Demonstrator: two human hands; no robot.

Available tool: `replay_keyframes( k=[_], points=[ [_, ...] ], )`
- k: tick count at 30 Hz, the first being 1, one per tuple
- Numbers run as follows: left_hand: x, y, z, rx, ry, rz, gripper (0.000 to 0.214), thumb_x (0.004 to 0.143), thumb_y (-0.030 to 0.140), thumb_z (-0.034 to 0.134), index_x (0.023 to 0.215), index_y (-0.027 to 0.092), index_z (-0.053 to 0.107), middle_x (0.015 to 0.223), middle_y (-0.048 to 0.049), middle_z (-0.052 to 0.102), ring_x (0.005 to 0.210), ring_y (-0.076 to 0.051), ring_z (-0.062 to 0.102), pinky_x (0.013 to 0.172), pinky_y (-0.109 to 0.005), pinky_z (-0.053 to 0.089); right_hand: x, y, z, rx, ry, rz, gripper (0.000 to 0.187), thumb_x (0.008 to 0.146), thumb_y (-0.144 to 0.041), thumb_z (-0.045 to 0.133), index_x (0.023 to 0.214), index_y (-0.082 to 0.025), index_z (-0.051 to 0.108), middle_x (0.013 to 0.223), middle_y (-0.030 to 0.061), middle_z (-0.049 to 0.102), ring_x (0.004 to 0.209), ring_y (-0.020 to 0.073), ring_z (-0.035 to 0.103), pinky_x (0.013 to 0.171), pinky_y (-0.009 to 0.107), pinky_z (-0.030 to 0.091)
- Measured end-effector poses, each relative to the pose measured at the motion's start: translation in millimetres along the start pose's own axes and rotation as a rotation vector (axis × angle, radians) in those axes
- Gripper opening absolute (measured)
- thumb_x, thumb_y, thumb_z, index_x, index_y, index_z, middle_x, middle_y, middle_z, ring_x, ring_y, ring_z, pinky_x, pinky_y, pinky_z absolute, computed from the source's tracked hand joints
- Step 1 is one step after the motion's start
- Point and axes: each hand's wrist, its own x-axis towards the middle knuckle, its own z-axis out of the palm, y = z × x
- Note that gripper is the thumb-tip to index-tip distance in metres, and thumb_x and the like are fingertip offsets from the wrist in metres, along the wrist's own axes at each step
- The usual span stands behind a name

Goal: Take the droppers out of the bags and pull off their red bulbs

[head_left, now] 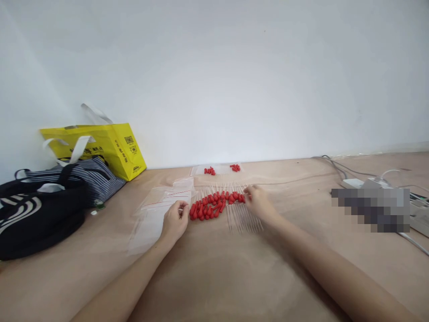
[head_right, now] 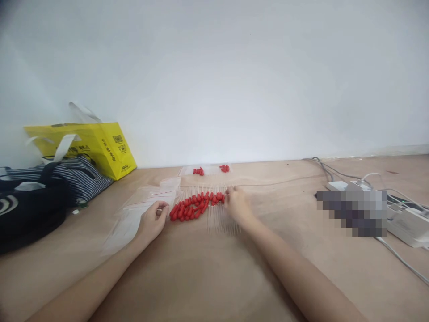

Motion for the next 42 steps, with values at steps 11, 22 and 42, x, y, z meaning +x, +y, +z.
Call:
replay_keyframes(
  k=[11, 22, 42],
  points=[
    [-14, 22, 0.9, 0.202, 0.133, 0.448, 0.010, 0.078, 0.024, 0.046, 0.080, 0.018, 0.054, 0.079, -0.0041, 0.059, 0.076, -0.019, 0.052, 0.070, -0.032, 0.040, 68, 47, 1, 0.053, -0.141, 0.386, 0.011, 0.053, -0.017, 0.065, 0.063, -0.014, 0.062, 0.052, 0.0075, 0.060, 0.061, 0.0207, 0.060, 0.051, 0.024, 0.041],
    [-25, 36, 3.7, 0.147, -0.015, 0.623, 0.011, 0.079, 0.019, 0.046, 0.075, 0.018, 0.056, 0.077, -0.0029, 0.059, 0.075, -0.018, 0.050, 0.069, -0.032, 0.038, 48, 35, -16, 0.452, 0.028, 0.244, 0.013, 0.070, -0.025, 0.051, 0.074, -0.014, 0.057, 0.073, 0.0085, 0.063, 0.071, 0.0171, 0.059, 0.059, 0.025, 0.043],
    [-43, 60, 30.1, 0.135, -0.004, 0.878, 0.015, 0.084, 0.022, 0.045, 0.078, 0.018, 0.059, 0.071, 0.0003, 0.067, 0.090, -0.019, 0.058, 0.096, -0.046, 0.027, -61, 15, -8, 0.487, 0.036, -0.583, 0.012, 0.076, -0.029, 0.057, 0.082, -0.022, 0.065, 0.072, 0.0016, 0.066, 0.074, 0.0157, 0.057, 0.071, 0.033, 0.042]
  ],
)
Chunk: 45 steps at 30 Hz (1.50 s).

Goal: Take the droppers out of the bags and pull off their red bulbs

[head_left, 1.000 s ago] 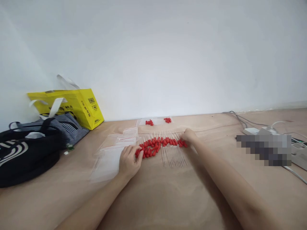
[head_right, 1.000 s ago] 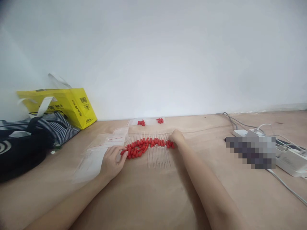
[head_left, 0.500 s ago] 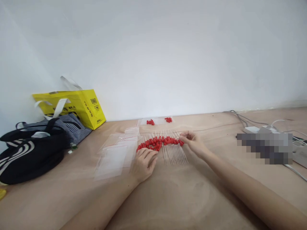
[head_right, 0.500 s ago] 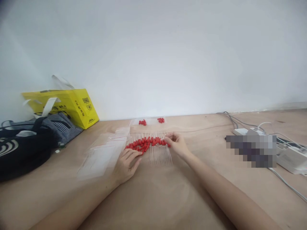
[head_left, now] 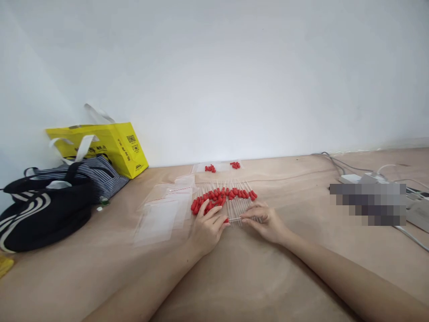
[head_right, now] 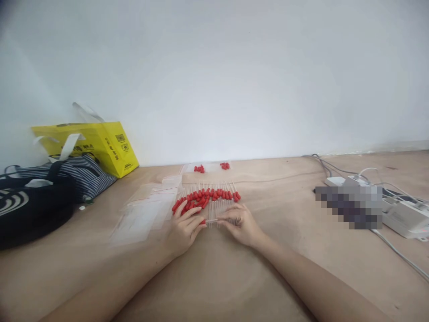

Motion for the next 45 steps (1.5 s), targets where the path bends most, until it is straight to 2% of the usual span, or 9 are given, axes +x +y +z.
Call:
replay_keyframes(
  k=[4, 6, 8, 13, 17, 26, 31, 45],
  points=[
    [0, -1, 1.1, 0.045, 0.013, 0.082, 0.013, 0.083, 0.020, 0.046, 0.084, 0.016, 0.059, 0.077, -0.0008, 0.067, 0.096, -0.019, 0.056, 0.099, -0.048, 0.023, -1, -2, 8, -0.415, 0.074, -0.380, 0.018, 0.079, -0.017, 0.052, 0.093, -0.022, 0.062, 0.079, 0.0019, 0.068, 0.088, 0.0186, 0.055, 0.084, 0.042, 0.035],
    [-1, 0, 1.5, 0.062, 0.018, 0.123, 0.014, 0.084, 0.020, 0.046, 0.086, 0.015, 0.059, 0.081, -0.0020, 0.068, 0.098, -0.019, 0.055, 0.100, -0.048, 0.022, -1, -3, 14, -0.507, 0.079, -0.481, 0.020, 0.080, -0.014, 0.049, 0.096, -0.019, 0.060, 0.084, 0.0029, 0.067, 0.093, 0.0179, 0.054, 0.090, 0.043, 0.032],
    [-1, 1, 1.1, 0.080, 0.014, 0.147, 0.014, 0.084, 0.021, 0.047, 0.087, 0.015, 0.059, 0.085, -0.0032, 0.067, 0.101, -0.019, 0.054, 0.101, -0.048, 0.022, -1, -3, 19, -0.546, 0.069, -0.516, 0.021, 0.082, -0.012, 0.045, 0.097, -0.017, 0.058, 0.086, 0.0034, 0.067, 0.098, 0.0168, 0.053, 0.095, 0.043, 0.030],
    [0, 2, -1.6, 0.118, -0.037, 0.162, 0.018, 0.085, 0.025, 0.045, 0.086, 0.015, 0.060, 0.098, -0.0061, 0.065, 0.106, -0.021, 0.050, 0.101, -0.050, 0.022, -4, -1, 20, -0.553, 0.046, -0.518, 0.024, 0.082, -0.008, 0.037, 0.089, -0.017, 0.058, 0.084, 0.0033, 0.067, 0.101, 0.0166, 0.052, 0.098, 0.044, 0.028],
    [1, 0, -3.2, 0.113, -0.052, 0.177, 0.020, 0.086, 0.025, 0.044, 0.079, 0.015, 0.060, 0.100, -0.0060, 0.064, 0.108, -0.021, 0.049, 0.101, -0.051, 0.019, -5, -3, 18, -0.583, 0.058, -0.498, 0.022, 0.079, -0.006, 0.039, 0.083, -0.017, 0.058, 0.074, 0.0020, 0.066, 0.100, 0.0169, 0.053, 0.099, 0.046, 0.026],
    [1, -3, -5.8, 0.045, -0.033, 0.172, 0.016, 0.084, 0.022, 0.047, 0.076, 0.018, 0.060, 0.100, -0.0009, 0.065, 0.106, -0.020, 0.051, 0.102, -0.053, 0.017, -5, -4, 20, -0.574, 0.093, -0.494, 0.018, 0.079, -0.008, 0.043, 0.081, -0.018, 0.058, 0.068, 0.0008, 0.065, 0.099, 0.0160, 0.054, 0.099, 0.045, 0.025],
    [0, -4, -5.9, 0.016, -0.016, 0.173, 0.015, 0.084, 0.018, 0.046, 0.078, 0.017, 0.060, 0.094, -0.0010, 0.067, 0.103, -0.017, 0.053, 0.103, -0.051, 0.017, -6, -5, 21, -0.559, 0.125, -0.487, 0.018, 0.080, -0.009, 0.043, 0.080, -0.019, 0.059, 0.067, 0.0006, 0.066, 0.098, 0.0155, 0.055, 0.099, 0.045, 0.025],
    [-1, -5, -8.5, 0.015, -0.008, 0.207, 0.016, 0.084, 0.016, 0.047, 0.076, 0.017, 0.060, 0.093, -0.0010, 0.067, 0.103, -0.018, 0.053, 0.103, -0.052, 0.015, -7, -5, 21, -0.560, 0.112, -0.466, 0.017, 0.077, -0.009, 0.045, 0.080, -0.019, 0.058, 0.068, -0.0003, 0.066, 0.096, 0.0148, 0.056, 0.099, 0.044, 0.024]
  ],
)
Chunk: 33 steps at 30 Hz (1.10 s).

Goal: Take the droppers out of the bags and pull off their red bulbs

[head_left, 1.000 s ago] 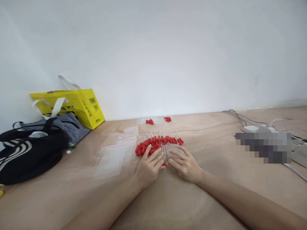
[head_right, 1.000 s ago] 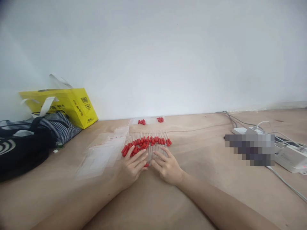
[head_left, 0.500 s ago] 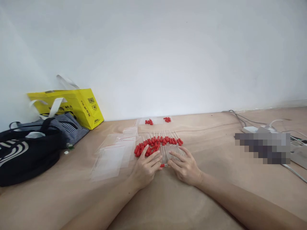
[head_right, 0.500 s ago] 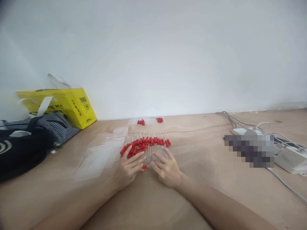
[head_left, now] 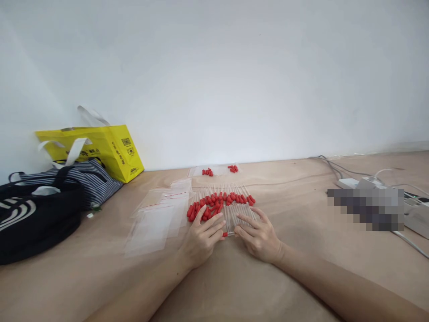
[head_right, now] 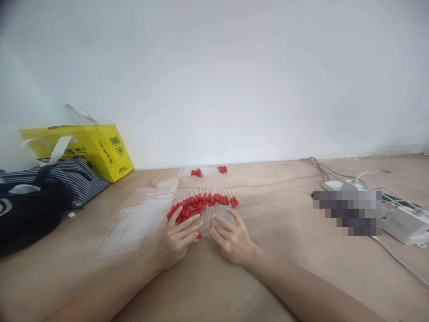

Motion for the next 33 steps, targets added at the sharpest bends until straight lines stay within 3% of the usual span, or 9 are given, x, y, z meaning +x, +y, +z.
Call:
replay_keyframes(
  k=[9, 17, 21, 27, 30, 33],
  points=[
    [-1, 1, -1.2, -0.006, -0.012, -0.024, 0.021, 0.084, 0.012, 0.043, 0.075, 0.019, 0.061, 0.095, -0.0005, 0.066, 0.102, -0.017, 0.054, 0.099, -0.046, 0.023, 2, 0, -2, 0.008, -0.002, 0.027, 0.016, 0.077, -0.010, 0.045, 0.079, -0.020, 0.057, 0.068, -0.0006, 0.066, 0.094, 0.0145, 0.057, 0.097, 0.042, 0.025],
    [-4, -5, -6.5, 0.001, -0.015, -0.047, 0.022, 0.084, 0.010, 0.039, 0.080, 0.018, 0.059, 0.098, -0.0014, 0.065, 0.099, -0.017, 0.055, 0.075, -0.033, 0.039, 3, 2, -7, 0.068, -0.013, 0.093, 0.016, 0.081, -0.015, 0.043, 0.077, -0.020, 0.058, 0.066, -0.0001, 0.065, 0.085, 0.0145, 0.057, 0.086, 0.037, 0.031],
    [-8, -16, -10.4, -0.033, 0.035, -0.225, 0.019, 0.084, 0.013, 0.040, 0.088, 0.018, 0.058, 0.092, -0.0047, 0.063, 0.085, -0.016, 0.056, 0.072, -0.030, 0.043, 1, 6, -10, 0.055, -0.030, 0.177, 0.014, 0.081, -0.019, 0.045, 0.077, -0.020, 0.059, 0.067, 0.0006, 0.063, 0.077, 0.0158, 0.055, 0.074, 0.033, 0.034],
    [-9, -32, -2.3, -0.029, 0.141, -0.541, 0.024, 0.085, 0.021, 0.040, 0.099, 0.014, 0.058, 0.077, -0.0038, 0.045, 0.068, -0.013, 0.050, 0.060, -0.025, 0.046, 7, 13, -1, 0.182, -0.163, 0.421, 0.021, 0.083, -0.021, 0.039, 0.075, -0.018, 0.059, 0.068, 0.0036, 0.053, 0.061, 0.0123, 0.049, 0.054, 0.023, 0.037],
    [-7, -43, 0.7, -0.034, 0.111, -0.635, 0.026, 0.083, 0.018, 0.039, 0.102, 0.014, 0.056, 0.077, -0.0036, 0.045, 0.070, -0.014, 0.051, 0.064, -0.027, 0.047, 18, 16, 5, 0.280, -0.258, 0.525, 0.018, 0.081, -0.019, 0.040, 0.075, -0.018, 0.057, 0.069, 0.0038, 0.056, 0.060, 0.0122, 0.052, 0.055, 0.022, 0.039],
    [-2, -52, 1.5, -0.062, 0.027, -0.666, 0.027, 0.080, 0.016, 0.040, 0.103, 0.014, 0.055, 0.076, -0.0033, 0.049, 0.070, -0.015, 0.053, 0.065, -0.027, 0.047, 35, 15, 8, 0.297, -0.385, 0.644, 0.020, 0.076, -0.015, 0.043, 0.092, -0.016, 0.055, 0.065, 0.0033, 0.059, 0.057, 0.0134, 0.054, 0.054, 0.023, 0.038]
  ],
)
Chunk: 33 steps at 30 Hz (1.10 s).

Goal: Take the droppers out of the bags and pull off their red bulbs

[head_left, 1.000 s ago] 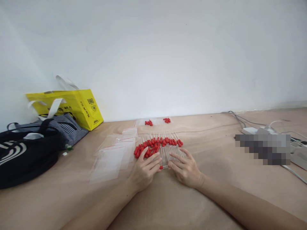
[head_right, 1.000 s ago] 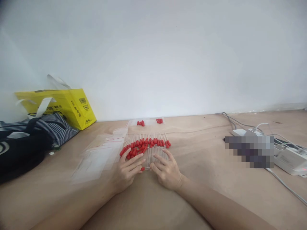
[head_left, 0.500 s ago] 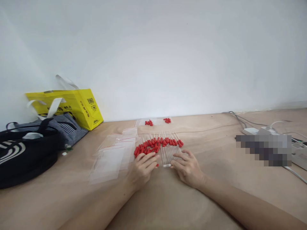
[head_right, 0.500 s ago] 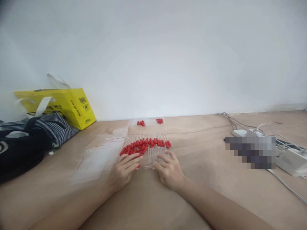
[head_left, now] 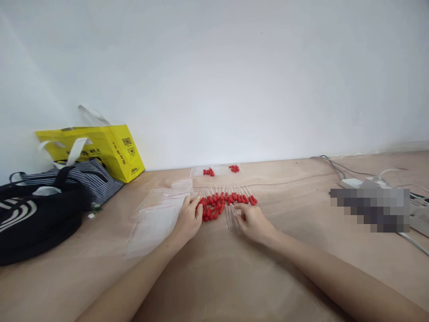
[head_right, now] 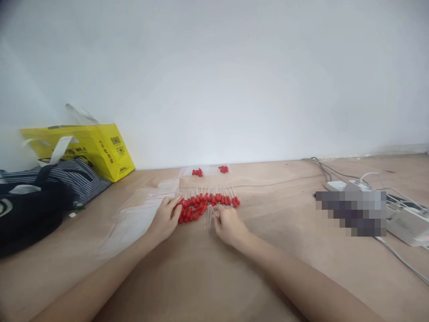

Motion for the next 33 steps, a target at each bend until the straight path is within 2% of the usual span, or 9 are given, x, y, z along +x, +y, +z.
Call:
replay_keyframes(
  k=[3, 8, 10, 14, 16, 20, 25, 29, 33],
  points=[
    [9, 2, 1.4, 0.032, -0.097, -0.074, 0.026, 0.076, 0.017, 0.045, 0.101, 0.016, 0.054, 0.074, -0.0024, 0.053, 0.068, -0.015, 0.055, 0.065, -0.028, 0.047, 14, -13, -2, -0.084, -0.133, 0.179, 0.030, 0.073, -0.014, 0.044, 0.102, -0.013, 0.050, 0.068, 0.0059, 0.061, 0.062, 0.0166, 0.057, 0.055, 0.024, 0.037],
    [15, 9, 6.5, 0.078, -0.204, -0.170, 0.021, 0.073, 0.022, 0.051, 0.093, 0.017, 0.053, 0.074, -0.0019, 0.057, 0.070, -0.017, 0.056, 0.066, -0.029, 0.045, 30, -23, -2, -0.208, -0.268, 0.369, 0.029, 0.072, -0.020, 0.045, 0.100, -0.016, 0.048, 0.086, 0.0105, 0.062, 0.083, 0.0242, 0.058, 0.060, 0.029, 0.038],
    [13, 11, 7.6, 0.089, -0.185, -0.143, 0.020, 0.073, 0.026, 0.052, 0.091, 0.017, 0.053, 0.076, -0.0030, 0.058, 0.072, -0.019, 0.055, 0.068, -0.030, 0.045, 32, -24, -1, -0.215, -0.277, 0.385, 0.030, 0.073, -0.021, 0.045, 0.102, -0.016, 0.047, 0.088, 0.0108, 0.062, 0.085, 0.0247, 0.057, 0.062, 0.030, 0.038],
    [-3, 16, 5.1, 0.132, -0.062, -0.007, 0.022, 0.075, 0.029, 0.051, 0.093, 0.016, 0.053, 0.084, -0.0061, 0.057, 0.081, -0.022, 0.052, 0.073, -0.035, 0.042, 29, -23, 4, -0.219, -0.280, 0.392, 0.031, 0.076, -0.026, 0.044, 0.105, -0.016, 0.044, 0.090, 0.0118, 0.062, 0.088, 0.0248, 0.057, 0.064, 0.031, 0.038],
    [-13, 20, 1.8, 0.120, -0.081, 0.088, 0.020, 0.077, 0.027, 0.049, 0.094, 0.017, 0.054, 0.084, -0.0060, 0.056, 0.081, -0.021, 0.051, 0.073, -0.035, 0.041, 29, -21, 5, -0.212, -0.271, 0.384, 0.032, 0.075, -0.028, 0.046, 0.105, -0.016, 0.044, 0.089, 0.0113, 0.062, 0.089, 0.0245, 0.056, 0.065, 0.031, 0.038],
    [-28, 27, -5.4, 0.064, -0.172, 0.208, 0.016, 0.078, 0.023, 0.047, 0.091, 0.018, 0.055, 0.081, -0.0050, 0.055, 0.077, -0.019, 0.049, 0.071, -0.034, 0.040, 37, -1, -3, -0.137, -0.173, 0.422, 0.031, 0.072, -0.032, 0.051, 0.100, -0.019, 0.050, 0.089, 0.0074, 0.062, 0.085, 0.0215, 0.057, 0.064, 0.028, 0.038],
    [-29, 29, -7.0, 0.018, -0.151, 0.223, 0.012, 0.078, 0.020, 0.046, 0.082, 0.018, 0.057, 0.077, -0.0038, 0.054, 0.074, -0.017, 0.048, 0.068, -0.031, 0.040, 52, 50, -27, -0.138, -0.071, 0.584, 0.032, 0.072, -0.032, 0.049, 0.099, -0.015, 0.053, 0.092, 0.0096, 0.061, 0.084, 0.0195, 0.057, 0.064, 0.025, 0.038],
    [-27, 28, -4.4, 0.027, -0.180, 0.226, 0.012, 0.078, 0.019, 0.046, 0.077, 0.018, 0.058, 0.075, -0.0030, 0.054, 0.072, -0.016, 0.046, 0.068, -0.032, 0.038, 54, 76, -29, -0.104, -0.085, 0.655, 0.032, 0.065, -0.033, 0.057, 0.088, -0.012, 0.058, 0.082, 0.0091, 0.064, 0.072, 0.0168, 0.059, 0.055, 0.021, 0.038],
    [-28, 28, -3.8, 0.033, -0.182, 0.234, 0.011, 0.078, 0.018, 0.047, 0.075, 0.019, 0.058, 0.074, -0.0026, 0.055, 0.071, -0.016, 0.046, 0.068, -0.032, 0.037, 57, 78, -19, -0.061, -0.132, 0.678, 0.021, 0.059, -0.034, 0.060, 0.063, -0.014, 0.060, 0.061, 0.0046, 0.062, 0.056, 0.0139, 0.056, 0.046, 0.021, 0.035]
  ],
)
